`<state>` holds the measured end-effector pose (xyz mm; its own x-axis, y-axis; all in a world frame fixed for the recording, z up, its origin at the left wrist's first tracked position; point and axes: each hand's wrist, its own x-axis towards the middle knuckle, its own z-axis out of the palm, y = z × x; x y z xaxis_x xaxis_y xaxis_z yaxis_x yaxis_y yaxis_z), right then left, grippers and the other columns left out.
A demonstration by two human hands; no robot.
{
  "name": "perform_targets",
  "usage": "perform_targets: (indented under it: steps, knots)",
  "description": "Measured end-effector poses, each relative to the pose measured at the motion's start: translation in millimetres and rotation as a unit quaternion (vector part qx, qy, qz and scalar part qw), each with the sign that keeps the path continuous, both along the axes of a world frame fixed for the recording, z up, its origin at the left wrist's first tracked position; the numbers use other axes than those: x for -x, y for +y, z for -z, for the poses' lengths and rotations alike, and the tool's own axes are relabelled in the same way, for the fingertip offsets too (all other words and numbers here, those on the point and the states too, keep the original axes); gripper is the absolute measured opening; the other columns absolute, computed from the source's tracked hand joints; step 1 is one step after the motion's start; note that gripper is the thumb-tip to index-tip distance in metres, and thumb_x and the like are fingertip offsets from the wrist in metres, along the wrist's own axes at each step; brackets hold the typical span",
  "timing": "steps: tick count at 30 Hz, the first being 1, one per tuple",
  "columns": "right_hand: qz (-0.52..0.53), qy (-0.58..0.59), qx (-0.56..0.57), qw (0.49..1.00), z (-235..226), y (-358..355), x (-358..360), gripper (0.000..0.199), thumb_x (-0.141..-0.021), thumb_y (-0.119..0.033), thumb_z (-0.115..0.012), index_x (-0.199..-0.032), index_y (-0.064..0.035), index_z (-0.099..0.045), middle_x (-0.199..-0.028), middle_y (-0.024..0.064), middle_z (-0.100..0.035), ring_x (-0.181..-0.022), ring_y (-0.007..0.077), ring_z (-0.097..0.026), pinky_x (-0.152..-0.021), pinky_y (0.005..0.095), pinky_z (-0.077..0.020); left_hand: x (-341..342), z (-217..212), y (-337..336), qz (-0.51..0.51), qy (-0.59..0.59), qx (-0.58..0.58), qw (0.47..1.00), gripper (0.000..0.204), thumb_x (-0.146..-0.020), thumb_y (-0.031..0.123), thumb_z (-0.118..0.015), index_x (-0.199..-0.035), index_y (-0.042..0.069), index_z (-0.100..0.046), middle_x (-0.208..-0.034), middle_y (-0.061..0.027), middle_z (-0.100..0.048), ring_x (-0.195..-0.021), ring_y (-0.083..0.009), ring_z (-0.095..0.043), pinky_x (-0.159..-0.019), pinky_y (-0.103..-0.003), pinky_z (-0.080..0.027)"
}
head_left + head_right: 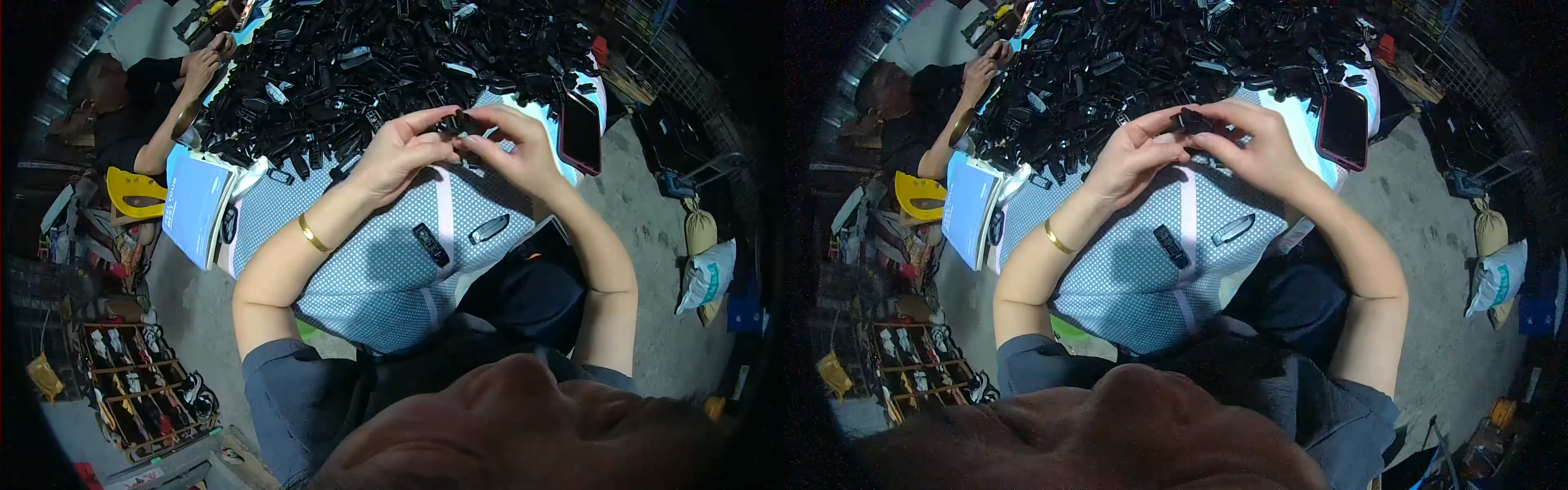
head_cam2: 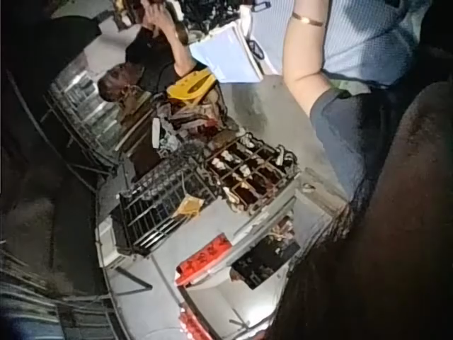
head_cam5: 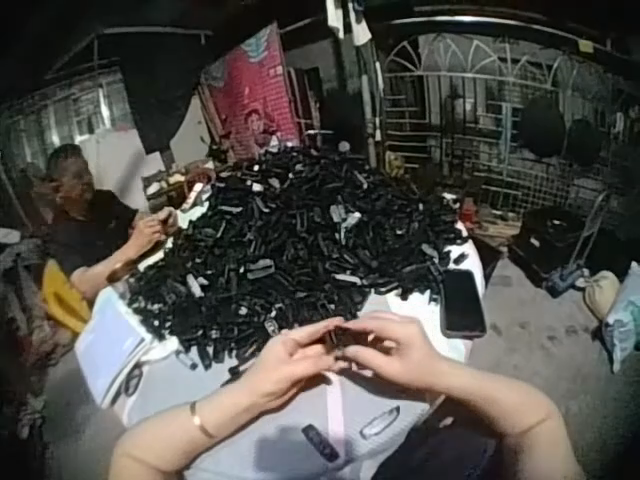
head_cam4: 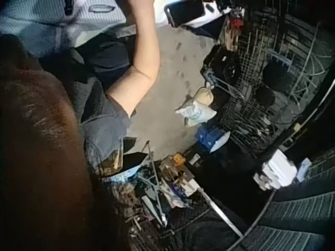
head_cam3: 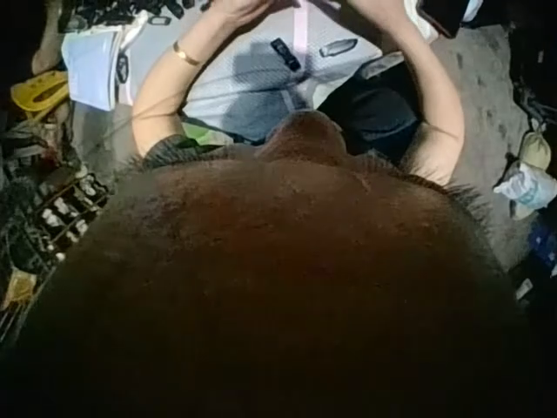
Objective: Inspecting and assembling black plastic hardware components on a workbench.
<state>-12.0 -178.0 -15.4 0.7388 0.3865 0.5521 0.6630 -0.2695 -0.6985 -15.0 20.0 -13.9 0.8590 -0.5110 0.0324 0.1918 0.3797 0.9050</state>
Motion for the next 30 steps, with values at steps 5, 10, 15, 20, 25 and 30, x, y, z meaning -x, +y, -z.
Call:
perform_targets:
  steps: [5,10,15,20,25,30]
  knots:
    - [0.023,0.006,-0.003,1.000,10,7,0,0.025,-0.072,-0.007,-0.069,-0.095,0.0027,-0.063,-0.090,0.0116,-0.063,-0.079,0.0176,-0.062,-0.064,0.0250,-0.0502,-8,13,2,-0.034,-0.075,-0.050,0.995,0.034,-0.083,0.002,-0.057,-0.115,-0.004,-0.051,-0.094,-0.0094,-0.060,-0.072,-0.0098,-0.059,-0.063,-0.020,-0.050]
    - [0.050,-0.007,-0.024,0.998,9,10,7,0.026,-0.071,-0.006,-0.070,-0.094,0.0025,-0.064,-0.087,0.0113,-0.064,-0.076,0.0176,-0.062,-0.062,0.0250,-0.0504,-5,14,2,-0.111,-0.260,-0.208,0.936,0.023,-0.083,0.005,-0.057,-0.104,-0.004,-0.059,-0.094,-0.0047,-0.056,-0.069,-0.0094,-0.057,-0.064,-0.019,-0.048]
    - [0.068,-0.015,0.024,0.997,12,8,5,0.024,-0.071,-0.006,-0.070,-0.092,0.0028,-0.064,-0.084,0.0107,-0.063,-0.075,0.0166,-0.062,-0.060,0.0247,-0.0498,1,12,-2,-0.131,-0.179,-0.181,0.958,0.029,-0.081,0.006,-0.059,-0.110,-0.001,-0.059,-0.090,-0.0029,-0.062,-0.074,-0.0083,-0.058,-0.067,-0.019,-0.048]
    - [0.116,-0.173,0.080,0.975,10,14,7,0.024,-0.070,-0.009,-0.072,-0.089,0.0019,-0.063,-0.077,0.0087,-0.062,-0.070,0.0163,-0.060,-0.056,0.0251,-0.0485,8,15,-12,-0.170,-0.202,-0.206,0.942,0.031,-0.084,0.004,-0.057,-0.115,-0.001,-0.056,-0.095,-0.0061,-0.063,-0.081,-0.0089,-0.058,-0.073,-0.021,-0.048]
    - [0.116,-0.056,0.041,0.991,8,22,9,0.028,-0.071,-0.014,-0.073,-0.091,-0.0001,-0.059,-0.084,0.0082,-0.060,-0.070,0.0169,-0.059,-0.060,0.0298,-0.0482,8,4,-10,-0.166,-0.152,-0.138,0.965,0.029,-0.086,0.008,-0.056,-0.113,-0.002,-0.056,-0.095,-0.0051,-0.064,-0.076,-0.0076,-0.059,-0.068,-0.020,-0.049]
    - [-0.024,0.119,0.039,0.992,13,14,1,0.031,-0.078,-0.018,-0.066,-0.100,0.0017,-0.059,-0.084,0.0092,-0.062,-0.072,0.0158,-0.059,-0.058,0.0270,-0.0464,3,2,-1,-0.117,-0.264,-0.163,0.943,0.024,-0.086,0.007,-0.053,-0.108,0.003,-0.061,-0.095,-0.0062,-0.060,-0.085,-0.0104,-0.057,-0.072,-0.021,-0.049]
